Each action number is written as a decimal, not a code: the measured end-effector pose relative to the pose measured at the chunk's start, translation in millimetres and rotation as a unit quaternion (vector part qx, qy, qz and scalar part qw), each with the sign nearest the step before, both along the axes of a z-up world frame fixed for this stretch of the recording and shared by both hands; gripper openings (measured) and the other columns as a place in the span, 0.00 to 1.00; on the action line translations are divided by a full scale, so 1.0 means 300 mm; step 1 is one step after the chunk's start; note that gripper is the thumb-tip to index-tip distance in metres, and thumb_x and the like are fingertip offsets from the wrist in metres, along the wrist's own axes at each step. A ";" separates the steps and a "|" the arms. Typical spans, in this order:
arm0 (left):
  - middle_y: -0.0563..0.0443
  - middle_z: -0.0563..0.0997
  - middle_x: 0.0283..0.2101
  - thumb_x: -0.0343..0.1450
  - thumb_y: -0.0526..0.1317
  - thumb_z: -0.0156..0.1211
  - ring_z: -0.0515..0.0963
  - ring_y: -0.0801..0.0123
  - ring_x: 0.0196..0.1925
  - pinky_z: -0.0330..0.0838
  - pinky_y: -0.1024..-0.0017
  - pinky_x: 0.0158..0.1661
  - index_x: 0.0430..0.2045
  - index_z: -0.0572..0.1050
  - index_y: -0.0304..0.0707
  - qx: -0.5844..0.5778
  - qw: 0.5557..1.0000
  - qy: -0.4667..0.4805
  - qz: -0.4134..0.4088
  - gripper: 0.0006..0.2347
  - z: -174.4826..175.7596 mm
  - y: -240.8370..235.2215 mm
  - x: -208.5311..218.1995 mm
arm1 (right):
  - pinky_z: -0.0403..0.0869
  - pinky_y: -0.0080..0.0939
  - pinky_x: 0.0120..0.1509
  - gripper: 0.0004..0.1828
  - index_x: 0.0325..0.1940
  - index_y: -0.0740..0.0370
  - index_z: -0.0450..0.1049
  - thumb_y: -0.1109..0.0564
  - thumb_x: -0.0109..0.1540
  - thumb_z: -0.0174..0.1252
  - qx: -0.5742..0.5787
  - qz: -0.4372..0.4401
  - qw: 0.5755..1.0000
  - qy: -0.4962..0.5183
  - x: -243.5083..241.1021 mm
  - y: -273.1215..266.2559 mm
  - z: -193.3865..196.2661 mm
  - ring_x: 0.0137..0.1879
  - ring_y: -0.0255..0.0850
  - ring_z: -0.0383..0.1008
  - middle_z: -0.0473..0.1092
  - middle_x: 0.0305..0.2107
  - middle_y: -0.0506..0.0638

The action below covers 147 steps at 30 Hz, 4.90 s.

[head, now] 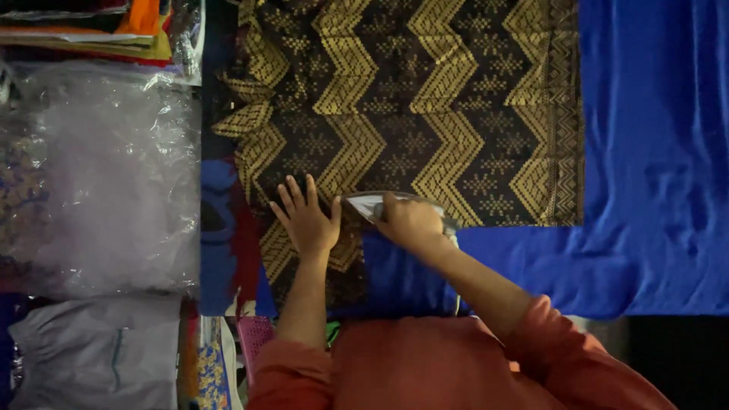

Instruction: Ironing a patterned shirt on a blue ironing board.

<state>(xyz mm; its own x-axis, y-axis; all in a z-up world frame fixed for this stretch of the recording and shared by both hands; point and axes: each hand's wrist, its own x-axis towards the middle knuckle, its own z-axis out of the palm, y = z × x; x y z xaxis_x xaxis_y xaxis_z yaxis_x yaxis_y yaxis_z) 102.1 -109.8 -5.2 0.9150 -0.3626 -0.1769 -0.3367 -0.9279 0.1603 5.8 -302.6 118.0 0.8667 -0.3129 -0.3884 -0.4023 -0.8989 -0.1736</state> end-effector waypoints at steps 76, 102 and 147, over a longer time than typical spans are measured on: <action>0.44 0.42 0.79 0.74 0.68 0.39 0.39 0.48 0.80 0.29 0.41 0.73 0.75 0.50 0.53 0.033 0.999 0.003 0.020 0.35 0.038 -0.031 0.025 | 0.77 0.61 0.46 0.31 0.49 0.57 0.81 0.29 0.59 0.65 -0.044 -0.291 0.956 -0.022 -0.269 -0.991 -0.025 0.43 0.62 0.80 0.78 0.37 0.64; 0.42 0.44 0.78 0.75 0.65 0.40 0.41 0.47 0.79 0.32 0.40 0.73 0.74 0.50 0.48 -0.003 1.000 -0.007 0.010 0.34 0.024 -0.011 0.007 | 0.78 0.60 0.43 0.26 0.46 0.58 0.79 0.34 0.63 0.60 -0.098 -0.289 0.950 -0.071 -0.142 -0.761 -0.092 0.40 0.61 0.81 0.79 0.35 0.63; 0.43 0.42 0.78 0.75 0.64 0.40 0.39 0.49 0.80 0.30 0.41 0.74 0.75 0.49 0.48 0.014 1.000 0.000 0.017 0.34 0.013 -0.019 0.013 | 0.76 0.42 0.52 0.11 0.66 0.70 0.71 0.64 0.79 0.59 0.061 -0.290 0.691 -0.659 -0.573 -1.521 -0.563 0.52 0.39 0.75 0.76 0.52 0.54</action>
<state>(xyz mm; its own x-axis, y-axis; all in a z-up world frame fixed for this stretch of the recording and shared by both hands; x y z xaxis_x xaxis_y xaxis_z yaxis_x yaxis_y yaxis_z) 106.1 -115.4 -1.3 0.9268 -0.3259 -0.1869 -0.3043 -0.9430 0.1350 -166.2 -758.8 -50.8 0.2338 -0.7912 0.5651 -0.1092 -0.5989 -0.7933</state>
